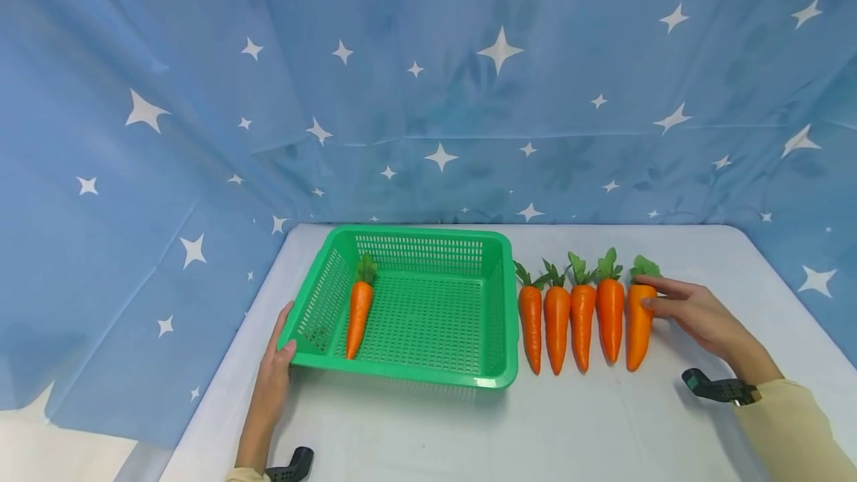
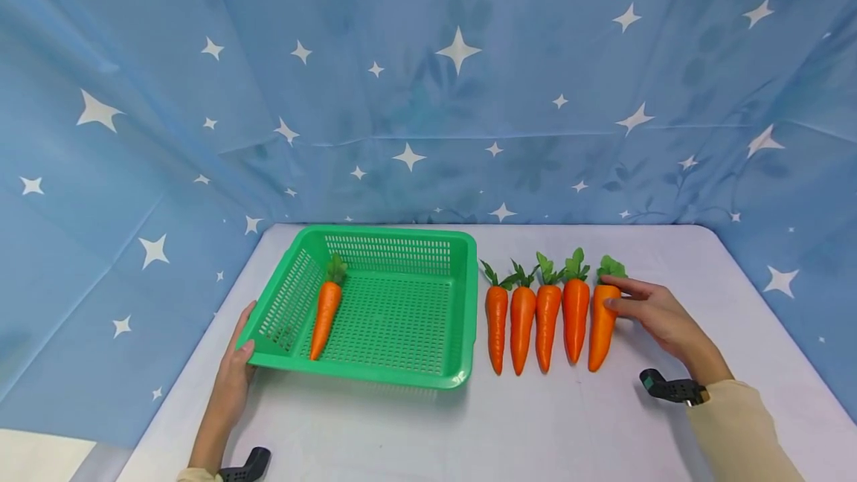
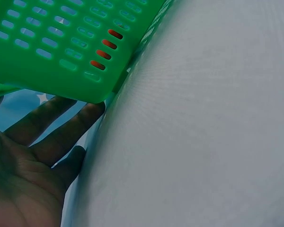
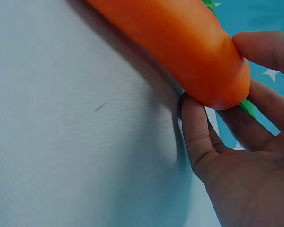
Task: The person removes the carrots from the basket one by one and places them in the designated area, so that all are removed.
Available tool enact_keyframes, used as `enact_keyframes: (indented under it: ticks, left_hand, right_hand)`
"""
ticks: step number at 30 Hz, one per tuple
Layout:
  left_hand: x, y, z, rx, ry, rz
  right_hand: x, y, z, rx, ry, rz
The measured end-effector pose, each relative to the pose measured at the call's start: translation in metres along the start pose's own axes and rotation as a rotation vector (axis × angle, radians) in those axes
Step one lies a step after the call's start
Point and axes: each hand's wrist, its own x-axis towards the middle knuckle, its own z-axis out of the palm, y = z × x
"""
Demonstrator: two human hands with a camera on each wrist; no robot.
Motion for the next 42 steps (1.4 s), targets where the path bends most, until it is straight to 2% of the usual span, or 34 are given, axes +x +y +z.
enact_keyframes:
  ticks: [11,19,32,42]
  left_hand:
    - [-0.001,0.002,0.000,0.014,0.006,-0.039]
    - [0.000,0.002,0.001,0.009,0.004,-0.028]
    - [0.000,0.000,0.000,0.015,-0.001,-0.040]
    - [0.001,0.000,-0.001,0.023,-0.002,-0.043]
  right_hand:
    - [0.002,-0.005,0.008,-0.210,0.066,-0.019]
    - [0.003,-0.006,0.011,-0.200,0.097,-0.029]
    - [0.000,-0.008,0.008,-0.193,0.158,0.017]
    - [0.004,-0.017,0.008,-0.248,0.175,-0.035]
